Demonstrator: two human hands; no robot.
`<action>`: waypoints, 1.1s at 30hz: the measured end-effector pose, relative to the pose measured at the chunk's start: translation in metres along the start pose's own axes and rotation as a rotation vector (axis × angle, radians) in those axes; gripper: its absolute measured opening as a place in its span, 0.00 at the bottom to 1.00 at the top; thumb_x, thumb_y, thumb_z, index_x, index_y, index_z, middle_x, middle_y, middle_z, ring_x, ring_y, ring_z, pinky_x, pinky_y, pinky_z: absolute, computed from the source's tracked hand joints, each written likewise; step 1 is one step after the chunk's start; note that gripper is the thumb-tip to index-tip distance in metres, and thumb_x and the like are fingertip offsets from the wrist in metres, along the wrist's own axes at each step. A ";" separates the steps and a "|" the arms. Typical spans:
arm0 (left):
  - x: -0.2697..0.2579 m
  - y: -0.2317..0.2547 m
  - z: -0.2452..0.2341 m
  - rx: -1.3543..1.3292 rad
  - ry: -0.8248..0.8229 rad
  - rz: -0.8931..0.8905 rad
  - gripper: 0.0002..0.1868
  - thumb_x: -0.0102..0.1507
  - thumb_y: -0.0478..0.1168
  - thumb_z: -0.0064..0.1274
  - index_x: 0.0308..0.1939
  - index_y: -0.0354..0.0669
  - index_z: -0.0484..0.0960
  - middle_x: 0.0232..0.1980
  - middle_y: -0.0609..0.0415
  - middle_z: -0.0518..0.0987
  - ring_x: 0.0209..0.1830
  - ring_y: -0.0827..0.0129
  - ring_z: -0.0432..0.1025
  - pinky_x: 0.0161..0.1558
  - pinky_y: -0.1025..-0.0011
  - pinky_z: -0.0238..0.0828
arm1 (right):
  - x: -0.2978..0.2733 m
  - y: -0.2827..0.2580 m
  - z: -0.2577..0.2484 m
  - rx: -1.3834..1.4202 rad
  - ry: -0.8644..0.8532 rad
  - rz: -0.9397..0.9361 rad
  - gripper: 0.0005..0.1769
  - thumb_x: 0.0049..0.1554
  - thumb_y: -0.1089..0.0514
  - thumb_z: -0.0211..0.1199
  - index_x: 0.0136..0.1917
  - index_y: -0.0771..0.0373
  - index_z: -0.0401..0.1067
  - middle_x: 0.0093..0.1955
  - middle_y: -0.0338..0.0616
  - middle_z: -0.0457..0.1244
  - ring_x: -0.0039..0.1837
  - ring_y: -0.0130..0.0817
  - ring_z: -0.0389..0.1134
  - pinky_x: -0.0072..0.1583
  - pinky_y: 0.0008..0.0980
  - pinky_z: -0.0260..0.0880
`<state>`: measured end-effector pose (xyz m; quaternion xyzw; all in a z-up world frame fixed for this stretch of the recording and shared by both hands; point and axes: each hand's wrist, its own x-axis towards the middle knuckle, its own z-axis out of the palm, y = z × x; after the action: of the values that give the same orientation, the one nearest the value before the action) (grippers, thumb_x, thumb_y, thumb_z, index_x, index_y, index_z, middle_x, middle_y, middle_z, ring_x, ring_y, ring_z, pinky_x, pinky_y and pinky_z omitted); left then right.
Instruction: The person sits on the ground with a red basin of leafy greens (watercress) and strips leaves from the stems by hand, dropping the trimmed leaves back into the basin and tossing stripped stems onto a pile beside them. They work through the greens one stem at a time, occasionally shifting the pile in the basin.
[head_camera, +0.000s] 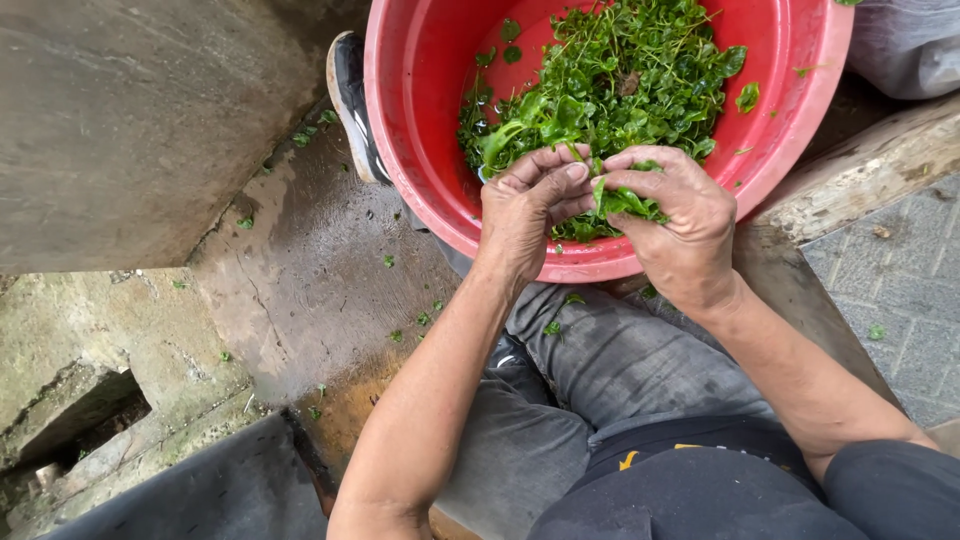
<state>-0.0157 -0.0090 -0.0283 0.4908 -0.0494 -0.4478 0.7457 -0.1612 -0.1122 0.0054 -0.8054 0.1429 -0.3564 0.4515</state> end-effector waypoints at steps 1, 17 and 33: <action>-0.001 0.000 0.000 0.008 -0.003 0.006 0.12 0.64 0.31 0.59 0.51 0.31 0.83 0.45 0.51 0.85 0.41 0.68 0.81 0.44 0.69 0.83 | 0.000 -0.002 0.000 -0.037 -0.002 -0.037 0.14 0.54 0.72 0.71 0.55 0.69 0.78 0.59 0.50 0.69 0.64 0.34 0.71 0.63 0.33 0.74; 0.023 -0.008 -0.007 0.198 0.069 -0.010 0.07 0.63 0.34 0.61 0.40 0.31 0.86 0.32 0.49 0.84 0.26 0.71 0.78 0.30 0.72 0.81 | 0.019 0.032 -0.012 0.429 -0.251 0.483 0.12 0.54 0.67 0.71 0.52 0.68 0.78 0.50 0.38 0.70 0.40 0.21 0.68 0.40 0.22 0.70; 0.027 0.016 -0.020 0.124 0.091 -0.020 0.11 0.63 0.34 0.59 0.47 0.30 0.83 0.41 0.43 0.86 0.35 0.63 0.83 0.37 0.68 0.84 | 0.043 0.014 -0.042 -0.579 -0.263 -0.080 0.26 0.44 0.69 0.70 0.58 0.70 0.78 0.62 0.62 0.68 0.59 0.48 0.71 0.59 0.38 0.73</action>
<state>0.0207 -0.0128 -0.0357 0.5564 -0.0379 -0.4286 0.7108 -0.1588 -0.1698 0.0271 -0.9446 0.1471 -0.2111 0.2037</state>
